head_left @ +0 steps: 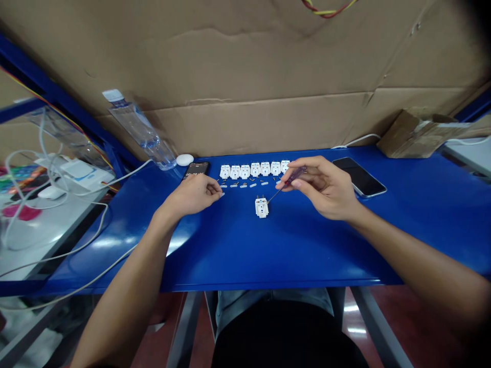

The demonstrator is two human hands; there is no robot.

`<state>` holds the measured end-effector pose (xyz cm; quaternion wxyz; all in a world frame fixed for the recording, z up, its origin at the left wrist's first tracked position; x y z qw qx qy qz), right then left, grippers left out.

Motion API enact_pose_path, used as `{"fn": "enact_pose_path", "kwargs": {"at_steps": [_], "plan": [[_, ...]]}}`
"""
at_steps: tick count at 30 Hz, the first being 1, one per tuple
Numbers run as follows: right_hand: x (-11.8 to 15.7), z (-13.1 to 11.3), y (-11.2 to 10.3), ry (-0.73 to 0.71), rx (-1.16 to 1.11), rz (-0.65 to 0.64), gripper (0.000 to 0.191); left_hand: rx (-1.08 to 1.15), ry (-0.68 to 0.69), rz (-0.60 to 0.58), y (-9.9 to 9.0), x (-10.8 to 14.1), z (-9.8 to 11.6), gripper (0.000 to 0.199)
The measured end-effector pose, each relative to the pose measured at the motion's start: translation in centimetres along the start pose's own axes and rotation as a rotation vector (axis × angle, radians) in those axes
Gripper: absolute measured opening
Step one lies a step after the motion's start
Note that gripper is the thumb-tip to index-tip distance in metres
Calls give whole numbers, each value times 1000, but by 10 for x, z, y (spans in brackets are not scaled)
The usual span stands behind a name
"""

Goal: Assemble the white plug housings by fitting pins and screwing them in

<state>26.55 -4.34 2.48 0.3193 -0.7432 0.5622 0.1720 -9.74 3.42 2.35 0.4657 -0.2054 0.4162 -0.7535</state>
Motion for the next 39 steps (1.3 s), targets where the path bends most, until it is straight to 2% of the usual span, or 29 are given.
{"fn": "enact_pose_path", "kwargs": {"at_steps": [6, 12, 18, 22, 26, 30, 39], "plan": [[1, 4, 0, -7, 4, -21, 34, -33, -79, -88, 5, -1, 3, 9], [2, 8, 0, -13, -20, -24, 37, -33, 104, -174, 9, 3, 18, 12], [1, 5, 0, 0, -3, -12, 35, 143, 156, -269, 14, 7, 41, 11], [0, 3, -1, -1, 8, 1, 36, 304, 249, -242, 29, 10, 71, 9], [0, 5, 0, 13, 0, 1, 37, 423, 248, -162, 50, 13, 90, 11], [2, 7, 2, 24, -15, -25, 37, 412, 218, -104, 61, 12, 89, 12], [4, 5, 8, 31, -42, -60, 33, 366, 217, -32, 69, 10, 84, 12]]}}
Point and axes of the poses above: each hand's wrist, its own x-axis away from the middle knuckle, its own y-axis out of the palm, z = x × y, the point moved 1 cm from there along -x, towards the middle knuckle, and after that the axes turned 7 degrees about x, right-handed, at the moved point
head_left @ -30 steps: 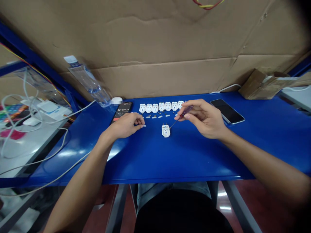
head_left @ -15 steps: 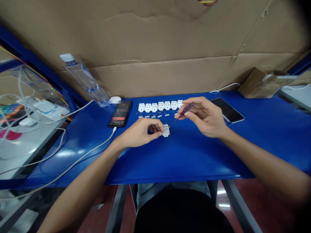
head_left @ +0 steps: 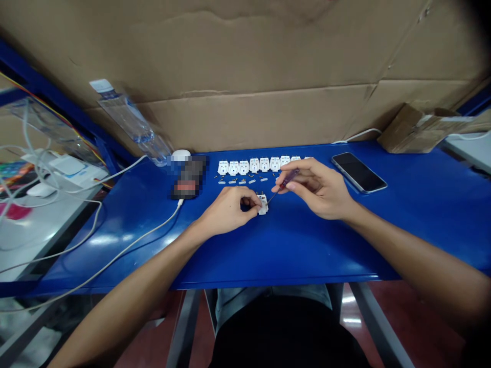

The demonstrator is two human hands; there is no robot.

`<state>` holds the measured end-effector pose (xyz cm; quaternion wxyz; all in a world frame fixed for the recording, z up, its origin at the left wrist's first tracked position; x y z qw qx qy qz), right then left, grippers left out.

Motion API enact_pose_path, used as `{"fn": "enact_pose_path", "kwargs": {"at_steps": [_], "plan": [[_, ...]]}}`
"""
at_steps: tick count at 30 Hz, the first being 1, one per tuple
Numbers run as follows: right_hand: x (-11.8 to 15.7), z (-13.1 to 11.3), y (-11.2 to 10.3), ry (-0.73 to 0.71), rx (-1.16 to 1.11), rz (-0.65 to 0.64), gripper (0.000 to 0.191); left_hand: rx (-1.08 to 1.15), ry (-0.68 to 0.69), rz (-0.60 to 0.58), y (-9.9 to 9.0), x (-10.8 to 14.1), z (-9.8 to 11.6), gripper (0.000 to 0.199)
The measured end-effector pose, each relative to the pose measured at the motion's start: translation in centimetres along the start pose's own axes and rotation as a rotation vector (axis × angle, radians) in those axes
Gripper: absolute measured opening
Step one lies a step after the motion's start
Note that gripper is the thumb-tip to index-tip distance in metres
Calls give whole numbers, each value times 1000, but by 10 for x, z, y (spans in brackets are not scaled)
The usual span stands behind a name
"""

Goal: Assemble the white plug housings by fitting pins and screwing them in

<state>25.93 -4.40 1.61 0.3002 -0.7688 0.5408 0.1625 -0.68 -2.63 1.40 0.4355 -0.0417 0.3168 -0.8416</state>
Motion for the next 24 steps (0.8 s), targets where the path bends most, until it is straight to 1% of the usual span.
{"fn": "enact_pose_path", "kwargs": {"at_steps": [10, 16, 19, 24], "plan": [[0, -1, 1, -22, -26, -27, 35, -1, -27, -9, 0, 1, -3, 8], [2, 0, 3, -25, 13, -50, 36, 25, -32, -29, -1, 1, 0, 9], [3, 0, 3, -36, 27, -59, 41, 24, -41, -38, 0, 1, -1, 9], [3, -3, 7, -115, 105, -72, 54, 39, -47, -51, -1, 1, 1, 9]]}}
Point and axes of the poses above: each hand's wrist, its own x-axis away from the middle knuckle, its own y-axis out of the palm, z = x × y, the point moved 1 cm from there along -x, towards the middle knuckle, and after that the axes turned 7 degrees about x, right-handed, at the moved point
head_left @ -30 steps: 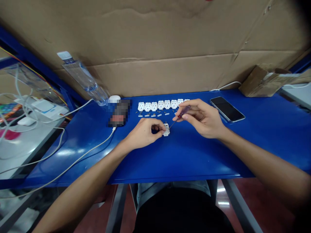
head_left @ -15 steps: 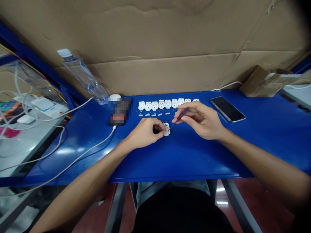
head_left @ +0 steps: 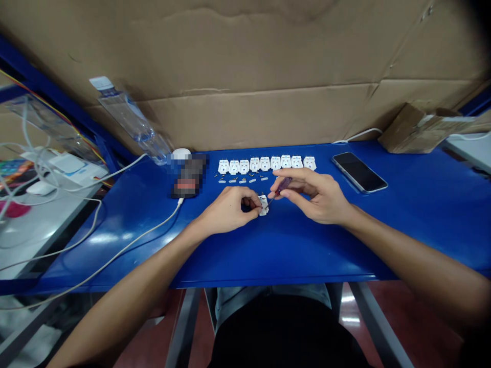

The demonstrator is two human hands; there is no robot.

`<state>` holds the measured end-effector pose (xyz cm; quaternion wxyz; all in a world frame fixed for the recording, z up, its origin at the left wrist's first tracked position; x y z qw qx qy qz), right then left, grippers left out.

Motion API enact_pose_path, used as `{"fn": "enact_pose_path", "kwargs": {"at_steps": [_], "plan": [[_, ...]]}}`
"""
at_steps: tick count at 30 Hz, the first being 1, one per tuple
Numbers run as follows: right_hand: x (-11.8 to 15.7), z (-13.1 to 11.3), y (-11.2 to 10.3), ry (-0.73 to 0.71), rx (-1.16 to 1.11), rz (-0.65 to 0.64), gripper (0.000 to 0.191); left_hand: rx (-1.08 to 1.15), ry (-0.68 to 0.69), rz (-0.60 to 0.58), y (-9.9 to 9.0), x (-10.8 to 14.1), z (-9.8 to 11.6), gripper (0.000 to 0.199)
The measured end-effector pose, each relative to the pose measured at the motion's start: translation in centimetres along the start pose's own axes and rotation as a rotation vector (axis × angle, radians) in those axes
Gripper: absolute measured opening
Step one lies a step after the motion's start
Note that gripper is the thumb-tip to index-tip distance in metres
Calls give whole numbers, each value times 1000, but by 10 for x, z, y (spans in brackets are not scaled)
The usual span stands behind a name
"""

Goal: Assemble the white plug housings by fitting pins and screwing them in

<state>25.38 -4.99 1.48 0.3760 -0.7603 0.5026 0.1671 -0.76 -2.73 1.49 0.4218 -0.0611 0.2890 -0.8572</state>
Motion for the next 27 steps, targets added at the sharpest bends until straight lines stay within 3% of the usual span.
{"fn": "enact_pose_path", "kwargs": {"at_steps": [7, 13, 19, 24, 27], "plan": [[-5, -6, 7, -141, 276, 105, 47, -2, 3, -15, 0, 0, 2, 11], [-23, -3, 2, 16, 272, -112, 47, -29, 15, 13, 4, -5, -3, 11], [-43, 11, 3, 25, 394, -8, 35, -68, 37, 82, 8, -12, -12, 11], [-38, 16, 4, 13, 313, -91, 44, -60, 48, 85, 8, -11, -13, 10], [-32, 17, 4, 61, 309, -21, 44, -55, 40, 89, 8, -11, -13, 10]]}}
Point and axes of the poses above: each hand's wrist, its own x-axis away from the middle knuckle, its own y-axis out of the palm, z = x × y, the point moved 1 cm from there along -x, towards the middle knuckle, and after that the axes turned 7 degrees about x, right-handed, at the moved point
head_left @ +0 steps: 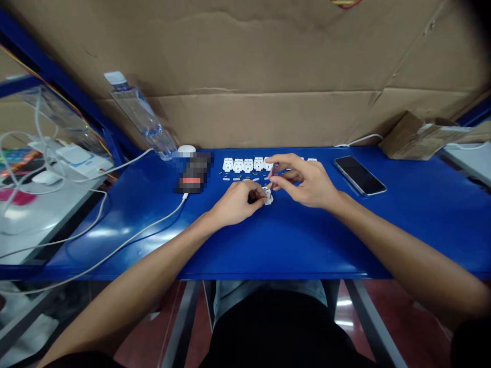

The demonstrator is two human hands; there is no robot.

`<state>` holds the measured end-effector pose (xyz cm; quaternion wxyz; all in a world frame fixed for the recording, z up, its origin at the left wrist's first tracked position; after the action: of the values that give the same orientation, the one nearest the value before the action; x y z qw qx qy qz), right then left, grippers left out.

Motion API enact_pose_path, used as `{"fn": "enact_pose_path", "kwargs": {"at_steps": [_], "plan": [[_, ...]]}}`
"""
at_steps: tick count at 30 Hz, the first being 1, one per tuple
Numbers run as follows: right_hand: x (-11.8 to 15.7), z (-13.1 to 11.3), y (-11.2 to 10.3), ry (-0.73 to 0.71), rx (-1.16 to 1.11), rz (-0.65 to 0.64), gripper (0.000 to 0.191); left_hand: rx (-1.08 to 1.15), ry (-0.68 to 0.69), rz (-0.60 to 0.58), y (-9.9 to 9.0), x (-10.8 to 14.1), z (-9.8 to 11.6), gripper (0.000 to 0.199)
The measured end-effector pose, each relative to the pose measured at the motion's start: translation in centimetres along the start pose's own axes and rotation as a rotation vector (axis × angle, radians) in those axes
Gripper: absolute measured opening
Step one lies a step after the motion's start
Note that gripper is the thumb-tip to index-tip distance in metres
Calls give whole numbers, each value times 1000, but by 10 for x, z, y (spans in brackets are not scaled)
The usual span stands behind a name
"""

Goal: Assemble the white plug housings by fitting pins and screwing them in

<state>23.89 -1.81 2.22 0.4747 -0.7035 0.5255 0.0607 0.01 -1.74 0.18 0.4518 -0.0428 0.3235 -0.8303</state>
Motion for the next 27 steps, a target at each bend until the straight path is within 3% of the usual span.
{"fn": "enact_pose_path", "kwargs": {"at_steps": [3, 9, 13, 18, 22, 27], "plan": [[2, 1, 1, 7, 40, 61, 46, 9, -9, 2, 0, 0, 0, 10], [2, 3, -2, 34, -47, -35, 44, 28, 3, -14, 0, 0, -1, 9], [3, 1, -3, 16, 80, 83, 41, 20, 6, -5, 0, 0, -2, 9], [4, -5, 1, 0, 20, 23, 44, 42, 2, -17, 0, 1, -3, 10], [4, -8, 2, -29, 93, 184, 35, 35, 11, -13, -1, 1, -4, 10], [5, -8, 5, 36, -49, 56, 45, 41, -3, -23, -1, 0, -5, 11]]}}
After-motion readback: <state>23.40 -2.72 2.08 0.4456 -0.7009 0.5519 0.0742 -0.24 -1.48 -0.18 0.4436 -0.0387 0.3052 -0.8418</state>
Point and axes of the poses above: each hand's wrist, its own x-axis away from the middle knuckle, its own y-axis out of the palm, z = x × y, the point moved 1 cm from there along -x, towards the middle knuckle, and after that the axes turned 7 degrees about x, right-handed, at the moved point
